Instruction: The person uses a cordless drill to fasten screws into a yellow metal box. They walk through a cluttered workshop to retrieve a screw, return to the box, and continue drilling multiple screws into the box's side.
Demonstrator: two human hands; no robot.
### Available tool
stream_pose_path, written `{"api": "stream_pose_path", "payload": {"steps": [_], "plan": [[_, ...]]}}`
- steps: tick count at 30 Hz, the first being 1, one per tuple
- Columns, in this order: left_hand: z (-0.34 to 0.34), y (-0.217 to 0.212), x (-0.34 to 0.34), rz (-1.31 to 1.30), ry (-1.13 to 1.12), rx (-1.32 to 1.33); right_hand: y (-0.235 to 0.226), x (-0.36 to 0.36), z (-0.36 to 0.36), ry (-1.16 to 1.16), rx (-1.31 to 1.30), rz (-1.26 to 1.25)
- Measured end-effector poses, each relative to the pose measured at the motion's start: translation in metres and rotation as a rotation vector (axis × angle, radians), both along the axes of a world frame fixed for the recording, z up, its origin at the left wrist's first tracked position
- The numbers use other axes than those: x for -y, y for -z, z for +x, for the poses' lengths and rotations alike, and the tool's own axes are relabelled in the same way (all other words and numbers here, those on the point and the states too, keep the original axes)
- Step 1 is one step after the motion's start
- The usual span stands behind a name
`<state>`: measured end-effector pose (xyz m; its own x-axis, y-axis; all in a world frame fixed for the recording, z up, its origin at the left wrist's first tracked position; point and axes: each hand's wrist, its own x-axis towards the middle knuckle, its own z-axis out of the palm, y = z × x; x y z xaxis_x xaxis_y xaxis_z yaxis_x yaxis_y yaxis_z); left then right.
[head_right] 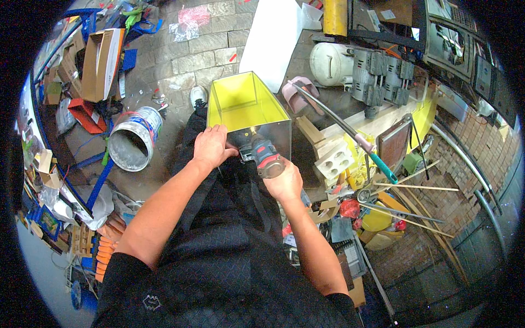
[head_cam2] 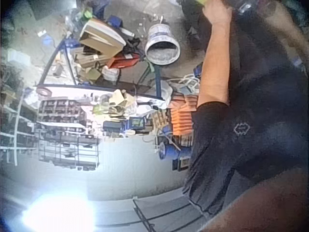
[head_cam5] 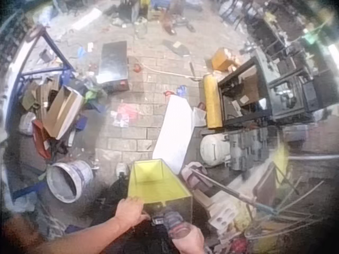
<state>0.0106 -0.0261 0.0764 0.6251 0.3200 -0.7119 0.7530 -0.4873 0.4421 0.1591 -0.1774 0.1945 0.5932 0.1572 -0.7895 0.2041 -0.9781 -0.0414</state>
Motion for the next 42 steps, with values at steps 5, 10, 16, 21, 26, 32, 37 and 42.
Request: {"api": "stream_pose_path", "payload": {"steps": [5,10,16,21,26,32,37,42], "plan": [[0.000,0.001,-0.001,-0.012,0.000,-0.013,0.008,0.005,0.000,0.001,-0.037,-0.031],[-0.001,0.001,0.000,-0.009,-0.002,-0.010,0.002,-0.002,0.000,0.011,-0.031,-0.053],[-0.001,0.002,0.000,-0.011,-0.013,0.017,0.003,0.001,-0.001,-0.001,-0.012,-0.007],[-0.002,0.003,0.001,-0.007,-0.015,0.007,0.003,-0.001,0.002,0.023,-0.027,0.003],[0.000,0.001,-0.001,-0.010,-0.010,-0.006,0.008,0.002,-0.001,0.018,-0.003,-0.035],[0.002,0.000,-0.003,-0.022,0.001,-0.014,0.004,-0.003,0.000,0.031,-0.029,-0.050],[0.000,0.002,0.000,-0.006,-0.009,0.002,0.008,0.003,-0.001,0.006,0.023,-0.031],[0.001,0.001,-0.001,-0.010,-0.006,-0.012,-0.001,-0.008,0.002,0.023,-0.017,-0.044]]}}
